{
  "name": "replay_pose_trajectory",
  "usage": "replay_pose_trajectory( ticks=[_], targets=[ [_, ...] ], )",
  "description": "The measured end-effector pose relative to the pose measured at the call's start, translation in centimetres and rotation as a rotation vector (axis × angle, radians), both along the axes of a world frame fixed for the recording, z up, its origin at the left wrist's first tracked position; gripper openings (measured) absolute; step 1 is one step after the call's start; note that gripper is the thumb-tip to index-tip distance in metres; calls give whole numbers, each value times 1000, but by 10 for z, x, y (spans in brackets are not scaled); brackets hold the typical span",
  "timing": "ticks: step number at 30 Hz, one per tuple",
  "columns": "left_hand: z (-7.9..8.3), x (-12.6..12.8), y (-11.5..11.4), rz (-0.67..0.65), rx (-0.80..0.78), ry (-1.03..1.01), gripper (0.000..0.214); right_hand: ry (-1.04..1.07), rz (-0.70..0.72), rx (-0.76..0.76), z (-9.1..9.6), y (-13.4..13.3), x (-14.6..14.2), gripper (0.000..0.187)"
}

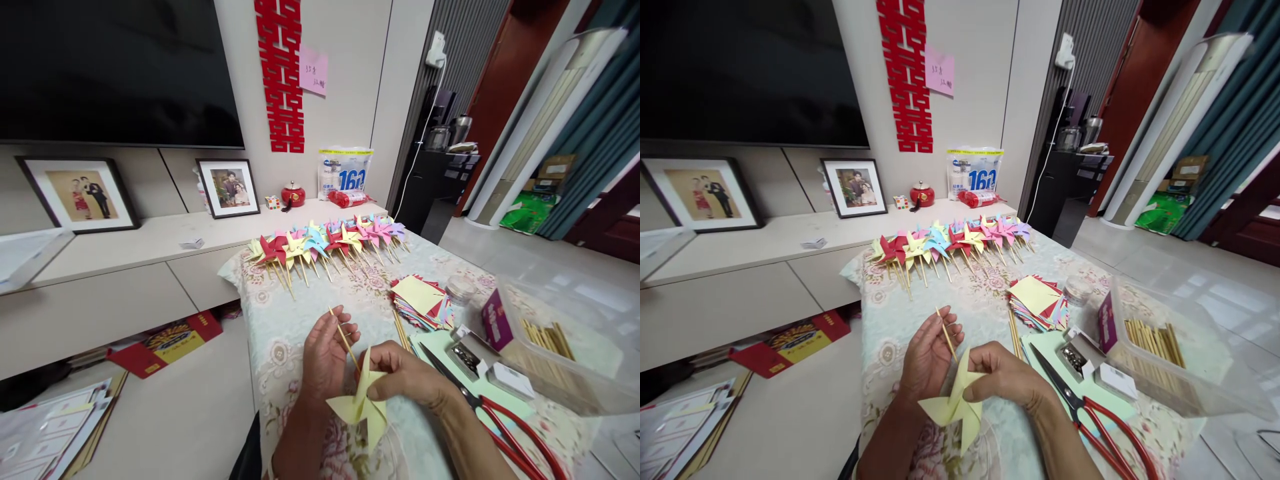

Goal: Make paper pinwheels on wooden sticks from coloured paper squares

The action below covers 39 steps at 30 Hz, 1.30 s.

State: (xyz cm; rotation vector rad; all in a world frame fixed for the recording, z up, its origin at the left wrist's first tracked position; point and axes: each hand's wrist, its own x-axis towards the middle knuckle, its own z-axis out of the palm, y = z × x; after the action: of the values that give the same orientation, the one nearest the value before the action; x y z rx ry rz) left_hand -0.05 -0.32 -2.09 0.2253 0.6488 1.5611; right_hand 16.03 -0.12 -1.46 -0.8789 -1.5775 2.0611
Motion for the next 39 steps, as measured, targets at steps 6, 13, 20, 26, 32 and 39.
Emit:
replay_pose_trajectory(
  ticks=[6,13,20,26,32,39],
  targets=[
    [4,-2,0,-35,22,45,46,20,-7,100,8,4,14,26],
    [11,3,-9,-173,6,107,46,184,-218,206,13,1,27,19],
    [10,14,-19,-170,2,293,44,286,-349,224,13,0,12,22],
    [22,13,-32,-111,-1,420,29,359,-382,279,10,0,6,18],
    [41,7,-46,-94,1,496,24,429,-375,462,19,-5,-1,8],
    [52,9,-60,56,161,838,11,405,-429,555,20,-10,-3,5]
  ],
)
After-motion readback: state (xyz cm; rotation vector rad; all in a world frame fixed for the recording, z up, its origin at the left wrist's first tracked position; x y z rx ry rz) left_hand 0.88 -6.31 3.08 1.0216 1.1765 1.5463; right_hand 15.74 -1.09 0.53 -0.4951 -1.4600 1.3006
